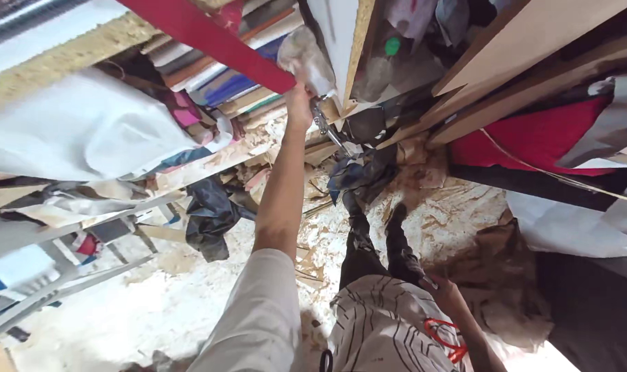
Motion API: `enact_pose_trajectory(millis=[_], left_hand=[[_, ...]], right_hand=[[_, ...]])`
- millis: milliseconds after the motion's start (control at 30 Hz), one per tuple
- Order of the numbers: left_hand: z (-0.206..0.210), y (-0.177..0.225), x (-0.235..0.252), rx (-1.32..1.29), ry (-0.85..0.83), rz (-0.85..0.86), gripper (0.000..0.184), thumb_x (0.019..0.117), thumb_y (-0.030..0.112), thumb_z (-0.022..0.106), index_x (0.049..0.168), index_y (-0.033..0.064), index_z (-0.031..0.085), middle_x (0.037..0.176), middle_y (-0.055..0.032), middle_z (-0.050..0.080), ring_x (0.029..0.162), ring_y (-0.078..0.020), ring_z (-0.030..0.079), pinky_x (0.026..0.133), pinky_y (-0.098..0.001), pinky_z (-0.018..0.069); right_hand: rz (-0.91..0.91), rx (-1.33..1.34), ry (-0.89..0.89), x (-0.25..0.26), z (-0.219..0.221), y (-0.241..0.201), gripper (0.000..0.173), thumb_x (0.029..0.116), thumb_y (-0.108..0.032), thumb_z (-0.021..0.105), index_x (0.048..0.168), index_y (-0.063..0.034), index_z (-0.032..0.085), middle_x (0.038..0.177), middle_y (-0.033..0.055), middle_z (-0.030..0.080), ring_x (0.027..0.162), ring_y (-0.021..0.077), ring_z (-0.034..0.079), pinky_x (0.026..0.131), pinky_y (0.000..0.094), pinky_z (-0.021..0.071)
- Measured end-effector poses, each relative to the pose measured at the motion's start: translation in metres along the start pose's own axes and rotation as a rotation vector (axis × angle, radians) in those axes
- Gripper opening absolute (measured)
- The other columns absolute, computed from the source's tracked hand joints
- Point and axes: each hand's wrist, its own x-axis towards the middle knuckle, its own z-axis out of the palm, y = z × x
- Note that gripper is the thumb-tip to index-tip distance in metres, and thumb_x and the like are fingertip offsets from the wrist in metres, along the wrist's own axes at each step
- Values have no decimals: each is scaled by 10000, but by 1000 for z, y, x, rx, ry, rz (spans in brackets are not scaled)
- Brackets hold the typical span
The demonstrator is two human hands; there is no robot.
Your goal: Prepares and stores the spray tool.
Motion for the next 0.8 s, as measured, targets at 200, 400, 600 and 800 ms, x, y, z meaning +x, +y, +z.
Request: enact_pose_trajectory(millis=[200,400,600,800], left_hand=[[-9,19,22,177,-133,176,1059,695,243,958,1492,-34,318,1359,-125,608,1257,-187,615,1078,-383,546],[-47,4,52,22,-355,-44,693,806,196,872,1364,-12,515,1214,-142,690,1114,-297,687,901,-498,619],[-67,2,76,351,-668,-243,652,772,124,862,1351,36,578,1315,-86,656,1226,-185,628,1050,-396,542],[-48,17,85,712,-853,-401,704,731,-48,840,1373,16,559,1291,-140,653,1148,-185,652,972,-352,559]], right_hand=[[-1,-9,1,3,8,7,424,949,-548,685,1190,-211,773,1055,111,768,1008,299,729,913,605,562],[1,-10,4,5,8,-1,443,944,-558,686,1194,-202,769,1056,112,767,1011,297,728,916,604,559],[40,-43,-52,5,10,-9,484,949,-571,669,1276,-221,735,1121,124,756,1060,309,717,944,599,551],[59,-58,-56,2,12,-9,454,952,-561,667,1251,-228,745,1083,120,760,1021,311,723,920,608,557]])
